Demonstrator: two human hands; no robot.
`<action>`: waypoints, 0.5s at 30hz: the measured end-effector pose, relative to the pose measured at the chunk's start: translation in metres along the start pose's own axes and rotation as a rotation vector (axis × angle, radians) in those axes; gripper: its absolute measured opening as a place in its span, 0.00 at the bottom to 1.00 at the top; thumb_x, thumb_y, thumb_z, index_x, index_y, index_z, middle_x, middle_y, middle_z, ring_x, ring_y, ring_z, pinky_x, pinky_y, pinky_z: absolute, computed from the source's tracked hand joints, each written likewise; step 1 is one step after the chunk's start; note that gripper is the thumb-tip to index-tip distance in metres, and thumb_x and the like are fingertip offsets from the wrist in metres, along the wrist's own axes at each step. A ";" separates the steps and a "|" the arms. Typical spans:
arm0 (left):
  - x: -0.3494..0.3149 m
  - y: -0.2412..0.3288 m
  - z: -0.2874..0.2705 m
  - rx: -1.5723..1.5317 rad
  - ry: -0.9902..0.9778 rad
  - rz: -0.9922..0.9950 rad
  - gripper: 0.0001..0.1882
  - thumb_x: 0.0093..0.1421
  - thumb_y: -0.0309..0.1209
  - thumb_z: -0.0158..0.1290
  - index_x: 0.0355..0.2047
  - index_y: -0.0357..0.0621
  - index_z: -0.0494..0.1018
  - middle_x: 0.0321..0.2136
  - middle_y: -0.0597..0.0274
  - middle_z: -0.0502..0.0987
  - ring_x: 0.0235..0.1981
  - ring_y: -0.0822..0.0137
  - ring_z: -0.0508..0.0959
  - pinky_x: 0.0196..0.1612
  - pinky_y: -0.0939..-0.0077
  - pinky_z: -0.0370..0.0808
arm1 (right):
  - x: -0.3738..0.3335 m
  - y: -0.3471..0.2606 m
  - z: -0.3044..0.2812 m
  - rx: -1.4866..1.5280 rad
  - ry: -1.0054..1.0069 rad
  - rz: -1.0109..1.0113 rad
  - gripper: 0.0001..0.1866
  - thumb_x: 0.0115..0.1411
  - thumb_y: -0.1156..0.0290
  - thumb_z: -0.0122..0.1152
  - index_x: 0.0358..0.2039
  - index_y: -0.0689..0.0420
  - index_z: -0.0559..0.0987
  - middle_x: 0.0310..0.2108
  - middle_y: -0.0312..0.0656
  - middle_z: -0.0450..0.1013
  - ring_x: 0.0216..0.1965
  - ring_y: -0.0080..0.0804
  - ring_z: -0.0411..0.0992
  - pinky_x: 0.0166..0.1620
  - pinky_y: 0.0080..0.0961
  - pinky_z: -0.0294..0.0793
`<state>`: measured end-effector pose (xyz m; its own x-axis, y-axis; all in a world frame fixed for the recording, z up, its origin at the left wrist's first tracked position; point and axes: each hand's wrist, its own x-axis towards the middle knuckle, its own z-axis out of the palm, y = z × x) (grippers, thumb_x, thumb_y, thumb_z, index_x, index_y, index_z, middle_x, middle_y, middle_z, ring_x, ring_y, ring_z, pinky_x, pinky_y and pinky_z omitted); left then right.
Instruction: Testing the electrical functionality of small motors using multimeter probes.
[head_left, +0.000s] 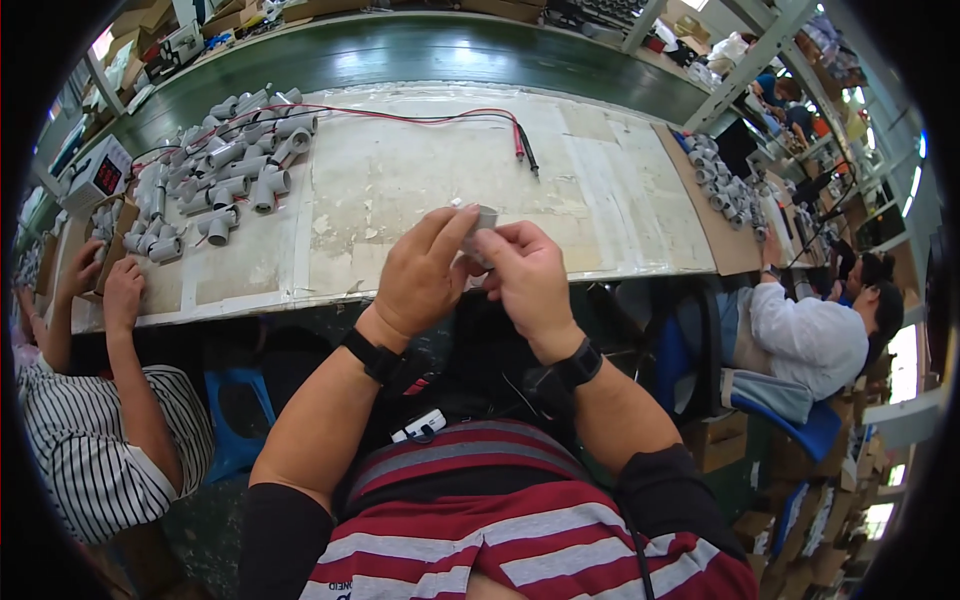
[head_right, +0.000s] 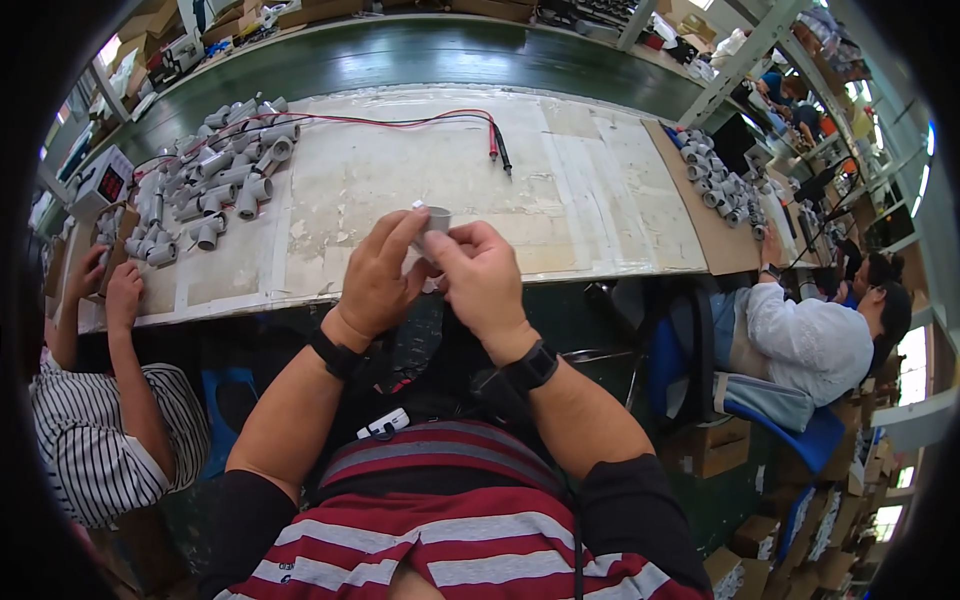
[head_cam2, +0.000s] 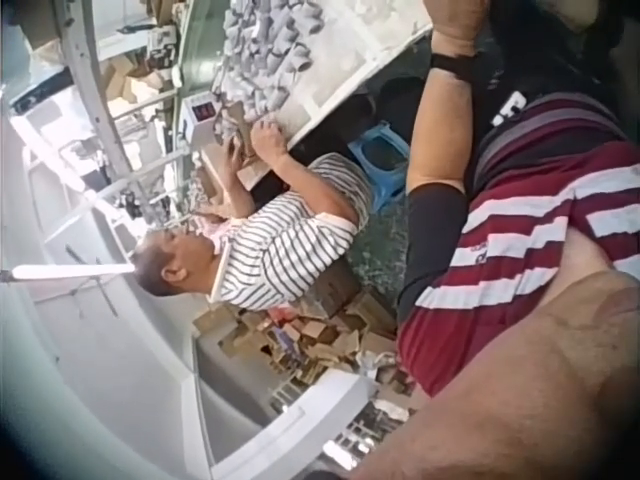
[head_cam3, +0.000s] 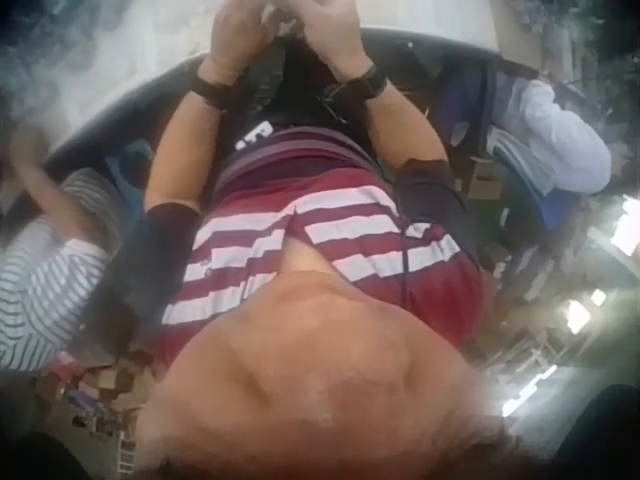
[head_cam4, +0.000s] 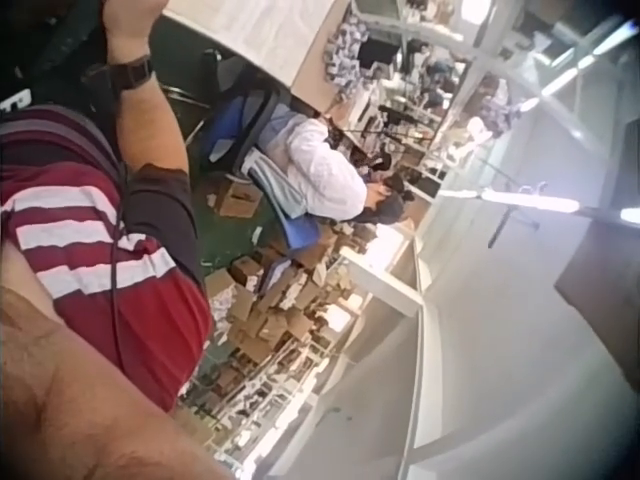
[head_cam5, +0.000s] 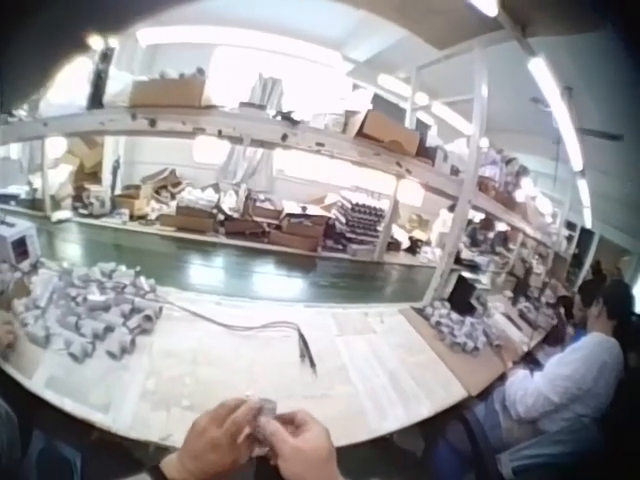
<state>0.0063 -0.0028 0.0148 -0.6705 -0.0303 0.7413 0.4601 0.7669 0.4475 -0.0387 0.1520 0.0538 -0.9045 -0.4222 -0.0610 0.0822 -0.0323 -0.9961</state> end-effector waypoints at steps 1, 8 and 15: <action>0.000 -0.004 -0.004 0.006 -0.012 0.002 0.32 0.53 0.22 0.62 0.60 0.41 0.71 0.51 0.48 0.77 0.47 0.46 0.80 0.50 0.59 0.79 | -0.001 -0.003 0.005 -0.022 -0.010 -0.013 0.15 0.68 0.62 0.64 0.46 0.61 0.78 0.29 0.40 0.80 0.23 0.18 0.73 0.25 0.14 0.71; -0.011 -0.028 -0.028 -0.072 0.131 -0.185 0.30 0.57 0.20 0.60 0.61 0.41 0.68 0.46 0.51 0.78 0.39 0.54 0.82 0.45 0.66 0.80 | 0.075 -0.030 -0.015 -0.416 -0.061 -0.090 0.15 0.65 0.60 0.67 0.40 0.61 0.83 0.28 0.37 0.80 0.25 0.19 0.74 0.27 0.19 0.73; -0.015 -0.049 -0.021 -0.647 0.341 -0.593 0.32 0.63 0.19 0.56 0.66 0.41 0.56 0.41 0.56 0.77 0.42 0.69 0.80 0.46 0.74 0.78 | 0.216 -0.027 -0.069 -1.233 0.116 -0.093 0.19 0.55 0.58 0.71 0.33 0.64 0.86 0.31 0.51 0.83 0.36 0.47 0.82 0.43 0.35 0.80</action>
<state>0.0060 -0.0536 -0.0079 -0.7393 -0.5667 0.3638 0.4008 0.0638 0.9139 -0.2650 0.1242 0.0634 -0.9227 -0.3790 0.0705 -0.3753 0.8416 -0.3885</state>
